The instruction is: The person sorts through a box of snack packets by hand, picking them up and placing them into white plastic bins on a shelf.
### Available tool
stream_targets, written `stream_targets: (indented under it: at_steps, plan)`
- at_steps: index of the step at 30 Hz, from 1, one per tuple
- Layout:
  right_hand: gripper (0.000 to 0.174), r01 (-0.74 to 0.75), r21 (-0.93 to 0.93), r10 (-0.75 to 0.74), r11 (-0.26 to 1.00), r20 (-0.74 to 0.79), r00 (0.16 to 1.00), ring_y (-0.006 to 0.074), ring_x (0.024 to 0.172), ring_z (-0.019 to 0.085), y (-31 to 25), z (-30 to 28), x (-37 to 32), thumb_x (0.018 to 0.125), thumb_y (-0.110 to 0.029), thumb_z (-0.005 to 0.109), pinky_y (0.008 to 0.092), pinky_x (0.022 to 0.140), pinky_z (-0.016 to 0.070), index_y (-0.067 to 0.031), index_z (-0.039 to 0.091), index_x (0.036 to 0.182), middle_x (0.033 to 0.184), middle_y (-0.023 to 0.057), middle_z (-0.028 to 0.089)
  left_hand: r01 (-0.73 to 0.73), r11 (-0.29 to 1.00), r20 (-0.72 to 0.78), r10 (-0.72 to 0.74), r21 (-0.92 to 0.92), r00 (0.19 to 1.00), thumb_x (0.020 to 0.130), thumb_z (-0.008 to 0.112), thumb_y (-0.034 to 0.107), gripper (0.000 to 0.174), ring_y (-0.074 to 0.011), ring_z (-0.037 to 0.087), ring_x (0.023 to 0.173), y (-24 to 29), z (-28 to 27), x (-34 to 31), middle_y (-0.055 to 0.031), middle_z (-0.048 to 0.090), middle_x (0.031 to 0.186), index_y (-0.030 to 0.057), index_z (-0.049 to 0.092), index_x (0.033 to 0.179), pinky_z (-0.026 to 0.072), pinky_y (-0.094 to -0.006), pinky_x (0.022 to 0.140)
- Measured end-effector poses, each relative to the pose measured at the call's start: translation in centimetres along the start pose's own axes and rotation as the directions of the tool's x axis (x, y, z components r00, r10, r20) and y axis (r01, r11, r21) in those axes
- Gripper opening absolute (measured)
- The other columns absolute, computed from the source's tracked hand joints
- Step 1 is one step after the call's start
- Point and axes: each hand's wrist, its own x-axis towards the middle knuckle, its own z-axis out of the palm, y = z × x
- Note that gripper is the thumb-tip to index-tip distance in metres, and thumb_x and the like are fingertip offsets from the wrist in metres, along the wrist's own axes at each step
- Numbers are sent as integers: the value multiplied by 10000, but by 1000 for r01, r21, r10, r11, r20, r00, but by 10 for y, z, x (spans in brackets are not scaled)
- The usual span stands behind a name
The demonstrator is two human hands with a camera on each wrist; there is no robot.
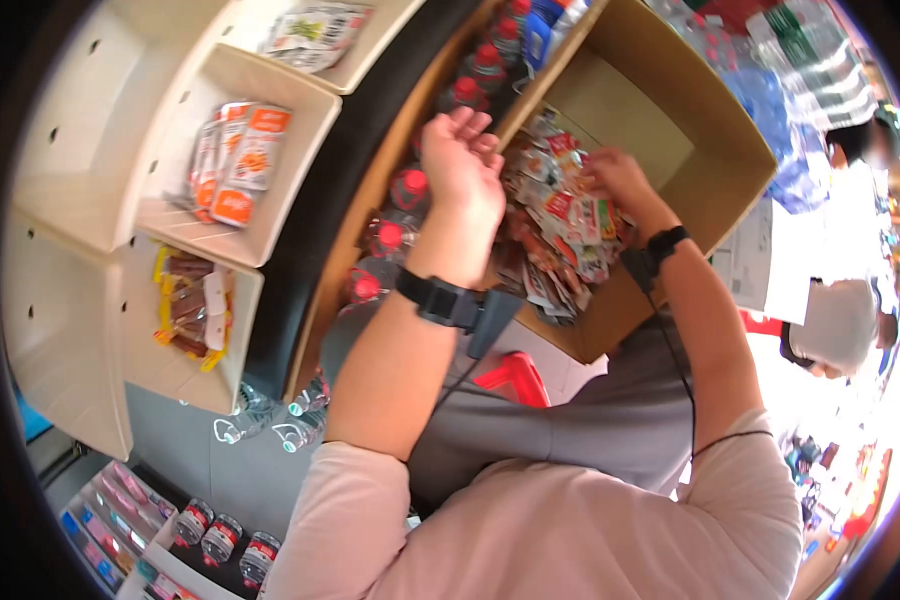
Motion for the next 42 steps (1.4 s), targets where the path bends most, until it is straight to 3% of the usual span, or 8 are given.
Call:
stream_targets:
  at_steps: [5, 11, 18, 24, 30, 35, 39, 42]
  plan:
    - [514, 71, -300, -54, 951, 65, 996, 292, 1003, 685, 165, 30, 40, 864, -193, 701, 418, 828, 577, -30, 535, 1323, 1149, 189, 661, -46, 994, -39, 50, 97, 998, 1014, 443, 369, 298, -157, 503, 827, -3, 3, -2, -26, 627, 1025, 118, 588, 1082, 378, -343, 762]
    - [649, 345, -816, -586, 463, 11, 810, 364, 1315, 453, 136, 97, 19, 755, -251, 785, 462, 1093, 373, -75, 533, 1327, 1345, 187, 539, -63, 975, -65, 78, 211, 995, 1007, 458, 361, 297, -159, 503, 854, -13, 6, -2, -31, 619, 1062, 108, 581, 1103, 384, -341, 790]
    - [486, 242, -900, -434, 361, 67, 898, 352, 1175, 577, 133, 105, 25, 830, -276, 700, 475, 949, 472, -107, 590, 1273, 1214, 151, 626, -58, 963, -47, 72, 263, 996, 1007, 464, 346, 295, -163, 504, 869, -16, 4, 6, -34, 615, 1062, 95, 580, 1111, 395, -342, 787]
    - [367, 181, -603, -283, 777, -78, 956, 413, 1002, 678, 127, 74, 17, 799, -184, 712, 497, 824, 538, -18, 650, 1120, 1056, 226, 706, -1, 962, -19, 7, 275, 1000, 1011, 462, 345, 301, -163, 504, 865, -19, 7, 3, -41, 612, 1071, 91, 583, 1115, 393, -337, 788]
    - [447, 217, -233, -214, 948, 40, 976, 348, 935, 700, 126, 17, 26, 742, -202, 776, 402, 841, 537, 31, 681, 1111, 1005, 214, 725, 58, 932, 14, -67, 358, 998, 1004, 476, 340, 285, -168, 508, 890, -22, 9, 0, -41, 612, 1092, 104, 588, 1120, 389, -341, 810]
    - [438, 114, -120, -102, 986, 105, 989, 205, 893, 689, 47, -21, -28, 780, -209, 792, 352, 827, 538, 37, 684, 1126, 1027, 141, 742, 89, 850, 65, -143, 518, 988, 962, 568, 362, 302, -178, 551, 957, -33, 7, -3, -46, 636, 1128, 118, 599, 1138, 394, -347, 840]
    - [433, 270, -7, -267, 963, 127, 955, 185, 915, 693, -7, -37, -62, 808, -174, 803, 345, 839, 550, 35, 671, 1163, 1062, 123, 739, -10, 708, 164, -150, 707, 975, 923, 645, 418, 496, -226, 537, 1201, -46, 11, -12, -80, 617, 1306, 107, 589, 1304, 381, -376, 969]
    - [426, 280, 127, -299, 951, 164, 940, 176, 934, 699, -52, -40, -88, 834, -165, 802, 330, 855, 555, 37, 656, 1180, 1087, 117, 733, -243, 629, 293, 26, 738, 956, 914, 666, 416, 533, -220, 519, 1251, -63, 20, -23, -91, 629, 1302, 91, 588, 1329, 327, -381, 1069]
